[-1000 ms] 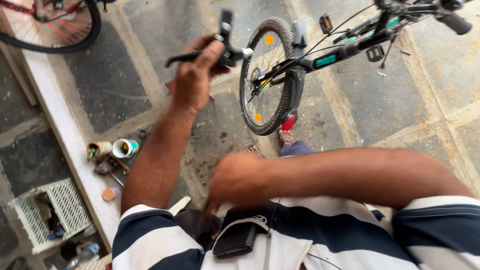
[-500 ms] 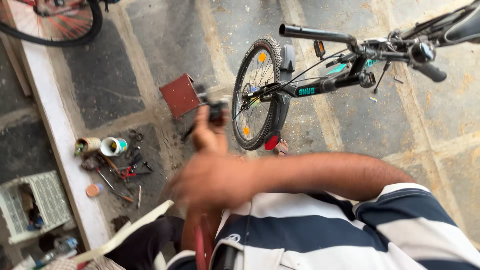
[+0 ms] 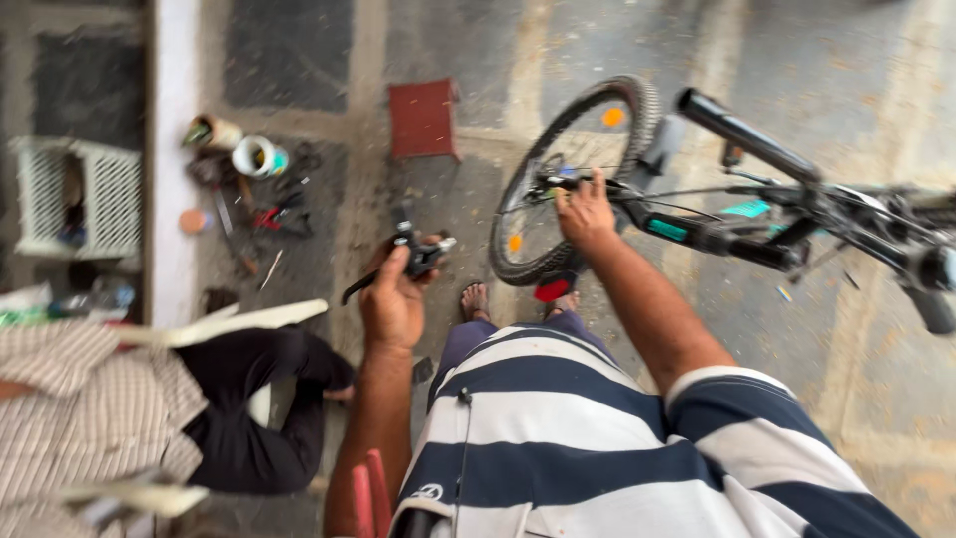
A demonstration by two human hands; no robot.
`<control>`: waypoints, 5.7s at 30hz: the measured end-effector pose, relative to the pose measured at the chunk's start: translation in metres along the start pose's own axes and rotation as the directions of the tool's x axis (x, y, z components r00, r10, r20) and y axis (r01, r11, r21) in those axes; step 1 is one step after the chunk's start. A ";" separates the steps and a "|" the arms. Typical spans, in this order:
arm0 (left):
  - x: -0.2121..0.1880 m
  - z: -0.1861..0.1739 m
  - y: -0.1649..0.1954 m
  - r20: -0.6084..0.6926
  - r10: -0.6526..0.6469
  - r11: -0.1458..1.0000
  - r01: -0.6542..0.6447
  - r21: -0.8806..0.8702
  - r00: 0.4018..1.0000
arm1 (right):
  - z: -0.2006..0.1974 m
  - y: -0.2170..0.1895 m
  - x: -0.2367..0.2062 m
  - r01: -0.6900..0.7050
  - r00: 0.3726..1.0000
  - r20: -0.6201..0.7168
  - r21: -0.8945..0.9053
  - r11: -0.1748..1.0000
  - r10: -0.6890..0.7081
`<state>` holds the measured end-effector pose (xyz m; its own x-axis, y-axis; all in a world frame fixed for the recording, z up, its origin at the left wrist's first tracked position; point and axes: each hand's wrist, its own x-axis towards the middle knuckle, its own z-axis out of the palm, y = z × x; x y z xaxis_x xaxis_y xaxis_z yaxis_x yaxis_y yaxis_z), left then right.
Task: The person adjusts the bicycle brake caliper using pliers and a screwdriver, tightening screws and manipulating the brake cable. They repeatedly test the brake lever and make fine adjustments to the mechanism.
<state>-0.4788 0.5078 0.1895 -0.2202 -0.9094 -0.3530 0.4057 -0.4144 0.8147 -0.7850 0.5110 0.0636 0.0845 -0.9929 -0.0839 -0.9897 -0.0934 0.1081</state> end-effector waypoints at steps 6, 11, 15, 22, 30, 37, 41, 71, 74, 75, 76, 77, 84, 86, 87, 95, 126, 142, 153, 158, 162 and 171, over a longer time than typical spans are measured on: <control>-0.003 0.003 0.006 0.135 0.013 0.998 -0.004 -0.065 0.991 | -0.014 -0.022 -0.013 0.240 0.902 0.257 0.370 0.897 -0.348; 0.002 0.007 0.028 0.304 0.064 0.995 -0.086 0.057 0.951 | -0.073 -0.048 -0.037 0.321 0.855 0.134 0.622 0.714 -0.501; 0.007 0.010 0.043 0.351 0.032 0.973 -0.110 0.203 0.936 | -0.120 -0.038 -0.058 0.425 0.886 -0.254 0.779 0.462 -0.387; 0.012 0.015 0.040 0.394 0.000 0.690 -0.286 0.665 0.919 | -0.147 -0.033 -0.082 0.257 0.950 -0.311 0.814 0.520 0.019; 0.013 0.017 0.048 0.471 -0.008 0.855 -0.238 0.461 0.882 | -0.152 -0.050 -0.098 0.390 0.880 -0.474 0.694 0.605 -0.024; 0.011 0.027 0.051 0.478 0.007 0.932 -0.179 0.314 0.878 | -0.149 -0.059 -0.092 0.281 0.886 -0.451 0.708 0.648 0.108; 0.008 0.026 0.055 0.488 0.067 0.935 -0.226 0.274 0.870 | -0.150 -0.059 -0.093 0.191 0.922 -0.354 0.770 0.609 0.159; -0.001 0.032 0.033 0.406 -0.010 0.969 -0.091 0.229 0.914 | -0.150 -0.056 -0.105 0.296 0.758 -0.651 0.389 0.872 0.033; 0.003 0.033 0.026 0.371 0.035 0.973 -0.116 0.198 0.928 | -0.151 -0.057 -0.104 0.328 0.766 -0.642 0.432 0.840 0.030; 0.004 0.034 0.024 0.345 0.046 0.976 -0.115 0.183 0.938 | -0.152 -0.058 -0.104 0.344 0.770 -0.637 0.457 0.820 0.032; 0.004 0.034 0.022 0.318 0.056 0.979 -0.115 0.169 0.946 | -0.153 -0.059 -0.103 0.349 0.773 -0.634 0.455 0.819 0.022; 0.005 0.035 0.020 0.291 0.055 0.982 -0.104 0.157 0.955 | -0.155 -0.059 -0.102 0.354 0.776 -0.630 0.453 0.819 0.013; 0.004 0.038 0.013 0.258 0.092 0.976 -0.139 0.169 0.962 | -0.166 -0.063 -0.091 0.321 0.827 -0.558 0.568 0.758 0.068; 0.003 0.037 0.014 0.249 0.058 0.986 -0.095 0.137 0.967 | -0.169 -0.063 -0.091 0.314 0.813 -0.577 0.557 0.769 0.086; 0.002 0.036 0.014 0.248 0.030 0.994 -0.055 0.096 0.968 | -0.170 -0.063 -0.091 0.313 0.805 -0.586 0.551 0.774 0.093; 0.000 0.031 0.018 0.270 -0.038 0.993 0.005 0.121 0.962 | -0.176 -0.059 -0.090 0.334 0.760 -0.646 0.487 0.807 0.075; 0.000 0.035 -0.001 0.278 0.144 0.973 -0.186 0.133 0.950 | -0.172 -0.058 -0.093 0.159 0.900 -0.401 0.671 0.724 0.174; -0.004 0.033 0.017 0.292 0.086 0.995 -0.068 -0.071 0.953 | -0.180 -0.058 -0.082 0.328 0.889 -0.457 0.645 0.691 0.005; -0.016 0.043 0.024 0.333 0.121 0.989 -0.085 -0.119 0.935 | -0.198 -0.058 -0.075 0.418 0.851 -0.524 0.637 0.648 -0.034; -0.019 0.043 0.024 0.370 0.111 0.986 -0.055 -0.158 0.922 | -0.203 -0.057 -0.075 0.382 0.882 -0.471 0.718 0.582 0.002; -0.011 0.046 0.036 0.482 0.139 0.964 -0.007 -0.265 0.865 | -0.206 -0.056 -0.075 0.380 0.891 -0.453 0.757 0.532 0.008; -0.002 0.068 0.060 0.688 0.158 0.898 0.187 -0.399 0.709 | -0.204 -0.063 -0.079 0.363 0.911 -0.412 0.780 0.509 -0.019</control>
<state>-0.5148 0.4879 0.2703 -0.7019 -0.6851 0.1950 0.6768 -0.5562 0.4822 -0.7055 0.5802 0.2659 0.1435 -0.9332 0.3294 -0.5632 -0.3507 -0.7482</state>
